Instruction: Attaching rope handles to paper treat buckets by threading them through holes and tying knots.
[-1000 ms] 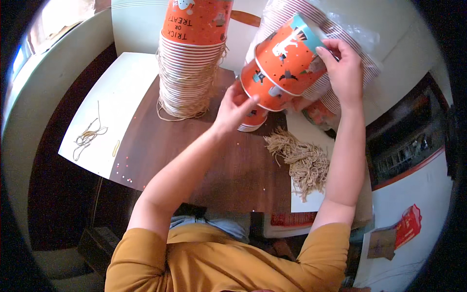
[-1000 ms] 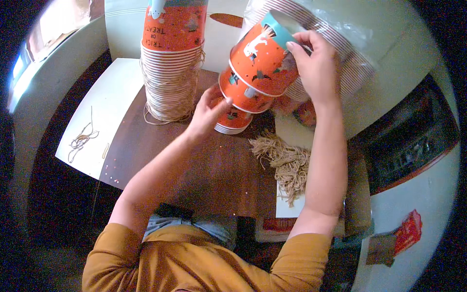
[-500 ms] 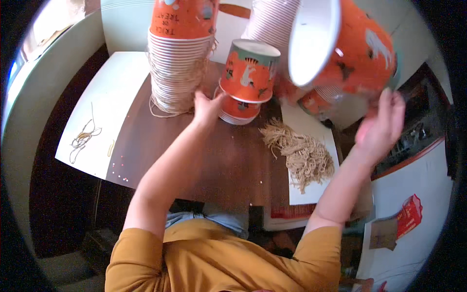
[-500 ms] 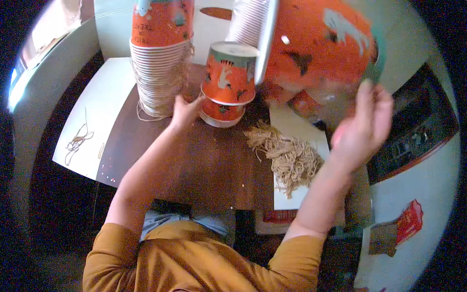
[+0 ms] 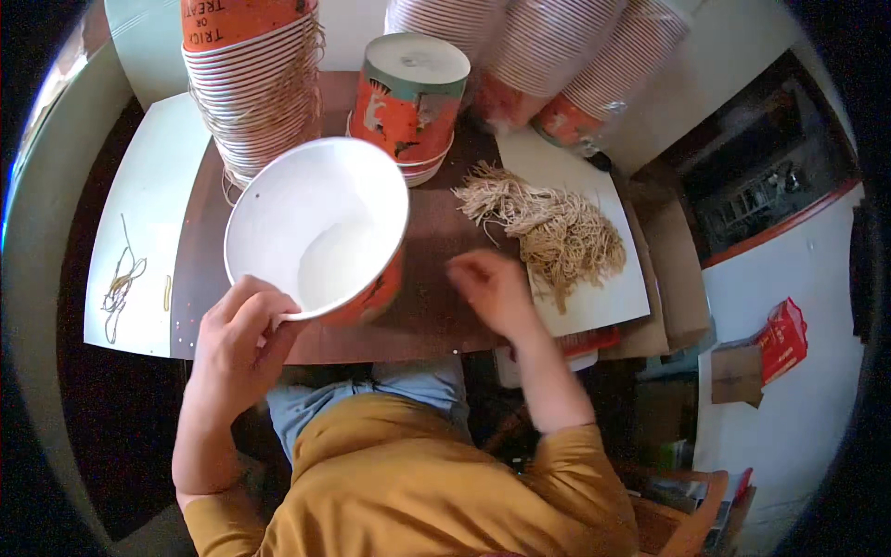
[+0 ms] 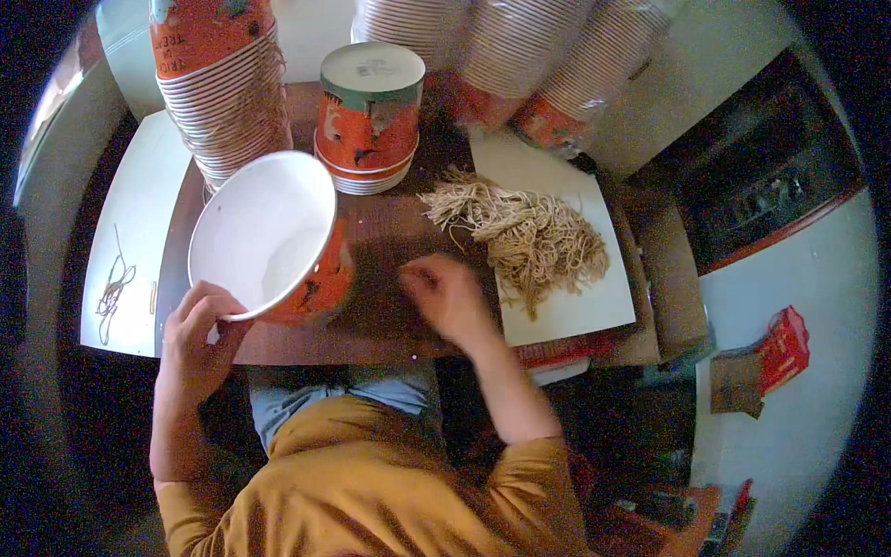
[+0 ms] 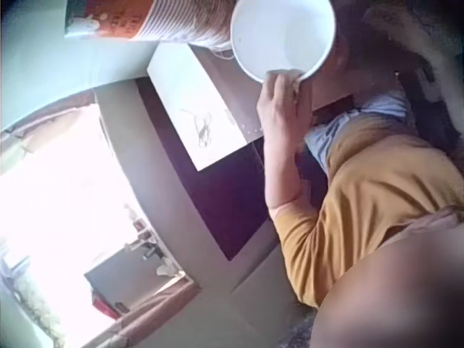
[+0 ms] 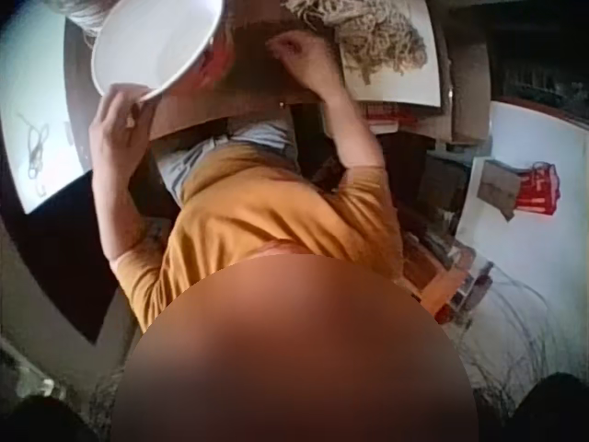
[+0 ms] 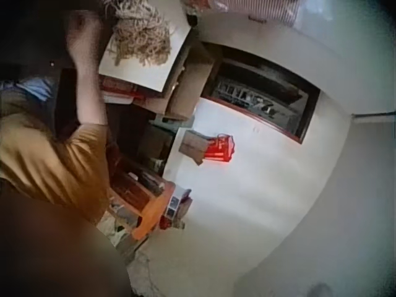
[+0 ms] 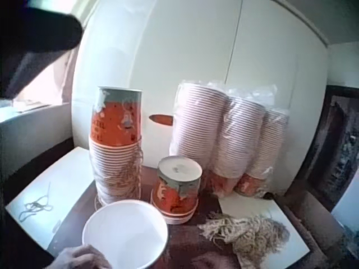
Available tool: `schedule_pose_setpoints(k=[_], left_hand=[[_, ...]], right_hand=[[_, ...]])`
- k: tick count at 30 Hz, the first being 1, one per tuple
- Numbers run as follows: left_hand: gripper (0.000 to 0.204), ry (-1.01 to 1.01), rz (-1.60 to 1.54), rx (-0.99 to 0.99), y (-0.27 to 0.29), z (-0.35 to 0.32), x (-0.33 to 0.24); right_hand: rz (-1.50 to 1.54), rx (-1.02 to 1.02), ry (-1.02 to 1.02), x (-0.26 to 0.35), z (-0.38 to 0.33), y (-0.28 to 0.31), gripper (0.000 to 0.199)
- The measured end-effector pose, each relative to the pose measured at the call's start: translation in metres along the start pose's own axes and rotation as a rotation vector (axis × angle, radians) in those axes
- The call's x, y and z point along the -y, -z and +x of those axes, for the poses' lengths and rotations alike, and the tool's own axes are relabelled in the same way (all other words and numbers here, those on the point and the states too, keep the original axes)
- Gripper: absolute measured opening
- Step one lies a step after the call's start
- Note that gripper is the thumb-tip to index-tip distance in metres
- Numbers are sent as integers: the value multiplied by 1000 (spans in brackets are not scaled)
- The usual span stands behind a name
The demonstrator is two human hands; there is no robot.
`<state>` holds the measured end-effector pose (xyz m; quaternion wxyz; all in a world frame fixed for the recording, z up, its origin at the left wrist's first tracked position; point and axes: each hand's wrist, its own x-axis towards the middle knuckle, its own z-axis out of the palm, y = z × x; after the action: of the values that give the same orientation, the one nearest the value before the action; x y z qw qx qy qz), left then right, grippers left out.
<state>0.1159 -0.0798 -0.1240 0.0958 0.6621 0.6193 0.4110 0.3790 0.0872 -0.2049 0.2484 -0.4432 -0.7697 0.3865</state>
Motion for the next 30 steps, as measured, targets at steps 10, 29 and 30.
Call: schedule_pose_setpoints(k=[10, 29, 30], left_hand=[[30, -33, 334, -96, -3, -11, -3], [29, -369, 31, -269, -85, -47, 4], [28, -365, 43, -267, -83, -48, 5]], right_hand=[[-803, -36, 5, -53, 50, 39, 19], [1402, 297, -418, 56, -66, -86, 19], [1283, 259, -403, 61, -66, -83, 18]])
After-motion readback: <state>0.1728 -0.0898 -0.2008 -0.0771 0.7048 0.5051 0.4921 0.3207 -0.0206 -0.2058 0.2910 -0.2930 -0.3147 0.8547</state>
